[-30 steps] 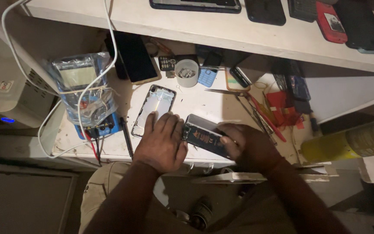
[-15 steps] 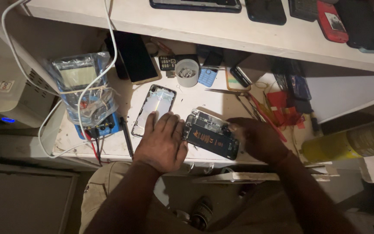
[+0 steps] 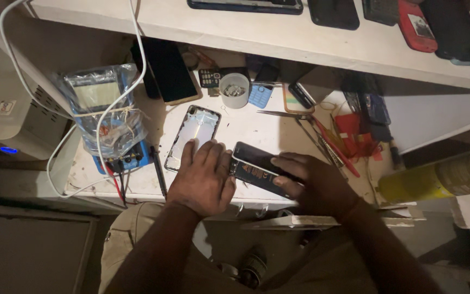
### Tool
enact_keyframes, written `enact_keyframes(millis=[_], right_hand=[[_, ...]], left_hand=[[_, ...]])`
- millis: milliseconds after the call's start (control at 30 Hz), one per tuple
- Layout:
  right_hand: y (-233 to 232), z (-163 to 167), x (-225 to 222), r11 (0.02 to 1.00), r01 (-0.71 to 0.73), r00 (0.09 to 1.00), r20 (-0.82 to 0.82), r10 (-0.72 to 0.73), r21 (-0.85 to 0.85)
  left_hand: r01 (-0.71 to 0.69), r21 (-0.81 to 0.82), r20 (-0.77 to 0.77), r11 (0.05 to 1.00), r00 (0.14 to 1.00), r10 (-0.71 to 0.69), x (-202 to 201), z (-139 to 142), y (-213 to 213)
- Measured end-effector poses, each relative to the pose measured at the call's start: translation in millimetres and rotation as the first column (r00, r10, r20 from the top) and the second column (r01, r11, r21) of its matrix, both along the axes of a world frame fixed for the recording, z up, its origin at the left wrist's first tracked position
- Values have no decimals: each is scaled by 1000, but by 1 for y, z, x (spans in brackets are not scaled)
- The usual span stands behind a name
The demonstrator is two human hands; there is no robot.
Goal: The person works at a repair bench on a disassembled smartphone, manipulating its internal components and battery with their hands, then presses the phone together and tests it. They pick up a screwdriver and work on the phone's edge near the end.
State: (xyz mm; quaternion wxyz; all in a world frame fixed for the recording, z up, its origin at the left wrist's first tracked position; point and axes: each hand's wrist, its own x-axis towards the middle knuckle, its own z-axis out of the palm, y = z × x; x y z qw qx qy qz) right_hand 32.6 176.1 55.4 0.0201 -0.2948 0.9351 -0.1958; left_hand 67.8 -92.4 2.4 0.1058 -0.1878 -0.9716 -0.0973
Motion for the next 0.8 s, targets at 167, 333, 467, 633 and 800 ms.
enact_keyframes(millis=[167, 333, 467, 633, 800], right_hand=[[0, -8, 1, 996, -93, 991, -99, 91, -13], [-2, -11, 3, 995, -96, 990, -106, 94, -19], [-2, -12, 3, 998, -66, 996, -60, 65, -18], [-2, -13, -2, 997, -61, 998, -21, 60, -56], [-7, -7, -3, 1000, 9, 996, 89, -9, 8]], left_hand=[[-17, -70, 24, 997, 1000, 18, -4, 2, 2], [-27, -56, 25, 998, 999, 28, -2, 1, 1], [-20, -54, 54, 998, 998, 23, -3, 0, 1], [-3, -14, 28, 1000, 1000, 4, -3, 3, 1], [-17, -81, 178, 997, 983, 32, -4, 11, 0]])
